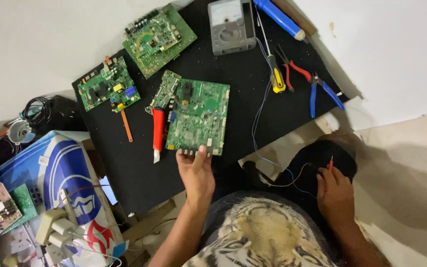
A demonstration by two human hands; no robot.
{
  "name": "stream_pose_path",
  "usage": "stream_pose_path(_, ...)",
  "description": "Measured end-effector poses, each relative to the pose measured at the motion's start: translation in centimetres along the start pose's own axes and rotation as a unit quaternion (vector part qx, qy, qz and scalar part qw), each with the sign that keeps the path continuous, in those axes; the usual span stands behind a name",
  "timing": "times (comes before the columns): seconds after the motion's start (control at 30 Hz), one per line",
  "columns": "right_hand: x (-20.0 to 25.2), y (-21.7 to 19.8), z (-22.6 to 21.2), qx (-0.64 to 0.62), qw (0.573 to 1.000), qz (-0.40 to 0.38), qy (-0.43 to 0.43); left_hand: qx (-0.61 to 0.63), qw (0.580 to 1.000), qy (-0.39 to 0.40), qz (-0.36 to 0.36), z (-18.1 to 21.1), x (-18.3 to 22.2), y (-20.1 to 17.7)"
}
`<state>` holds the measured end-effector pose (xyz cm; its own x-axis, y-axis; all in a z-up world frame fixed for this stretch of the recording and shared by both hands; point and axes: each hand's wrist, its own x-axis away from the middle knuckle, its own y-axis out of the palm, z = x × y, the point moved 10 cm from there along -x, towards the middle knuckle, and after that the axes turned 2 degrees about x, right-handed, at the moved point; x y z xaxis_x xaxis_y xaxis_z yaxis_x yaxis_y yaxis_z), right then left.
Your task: Testing various components on a circuit board using multimeter probes to diagnose issues.
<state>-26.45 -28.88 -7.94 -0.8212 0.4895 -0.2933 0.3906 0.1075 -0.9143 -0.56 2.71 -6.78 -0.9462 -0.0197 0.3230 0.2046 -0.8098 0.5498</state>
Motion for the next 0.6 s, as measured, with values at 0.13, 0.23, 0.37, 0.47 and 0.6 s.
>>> stream_pose_path(0.13,0.1,0.0,0.6,0.095,0.995,-0.004,0.04,-0.005,1.0,0.005,0.003,0.9,1.2,4.7)
stream_pose_path(0.23,0.5,0.8,0.9,0.096,0.995,0.009,-0.024,-0.009,0.999,-0.009,-0.042,0.5,0.8,5.9)
stream_pose_path(0.37,-0.6,-1.0,-0.6,0.057,0.997,-0.046,-0.007,-0.054,0.995,-0.082,-0.025,-4.9,-1.8,0.7)
stream_pose_path(0.47,-0.6,-1.5,-1.1,0.078,0.996,-0.028,-0.017,-0.16,0.969,-0.148,-0.115,-3.5,-0.3,2.6)
stream_pose_path(0.6,-0.2,-1.4,-0.6,-0.093,0.993,-0.058,0.047,-0.211,0.936,-0.222,-0.173,-2.2,0.6,2.9)
